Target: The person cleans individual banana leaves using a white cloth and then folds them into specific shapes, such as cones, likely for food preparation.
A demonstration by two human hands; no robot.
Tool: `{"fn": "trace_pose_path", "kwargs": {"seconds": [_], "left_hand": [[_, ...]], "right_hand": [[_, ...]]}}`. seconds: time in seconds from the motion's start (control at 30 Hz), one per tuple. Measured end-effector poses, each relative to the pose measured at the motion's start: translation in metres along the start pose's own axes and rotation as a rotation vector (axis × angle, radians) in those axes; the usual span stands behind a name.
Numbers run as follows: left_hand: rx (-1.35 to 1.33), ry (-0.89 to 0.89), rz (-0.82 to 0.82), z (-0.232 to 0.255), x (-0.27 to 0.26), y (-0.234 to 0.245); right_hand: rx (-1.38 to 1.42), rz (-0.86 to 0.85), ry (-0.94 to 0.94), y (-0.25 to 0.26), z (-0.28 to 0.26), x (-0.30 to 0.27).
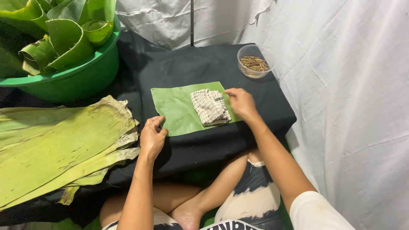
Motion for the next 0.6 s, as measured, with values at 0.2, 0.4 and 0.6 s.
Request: {"fn": "trace_pose_path", "kwargs": {"seconds": [0.2,0.4,0.6], "left_hand": [[-0.009,0.021,-0.002,0.006,-0.003,0.003],[-0.009,0.024,-0.019,0.008,-0.005,0.003],[0.003,0.011,-0.019,0.007,-0.002,0.002]], "right_hand": [[-0.048,-0.063,-0.305,-0.007,0.043,0.008],[-0.057,-0.072,-0.372,-0.014,0.036,0.012],[0.405,0.008,-0.523,-0.033,0.062,0.028]]}}
Point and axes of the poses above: each hand's wrist, its own x-axis towards the middle knuckle, its own y-axis out of the back of the hand, z = x × y, the point moved 8 cm from there along x, towards the middle knuckle, and after that the axes turned 8 degrees about z, right-handed, at the moved point
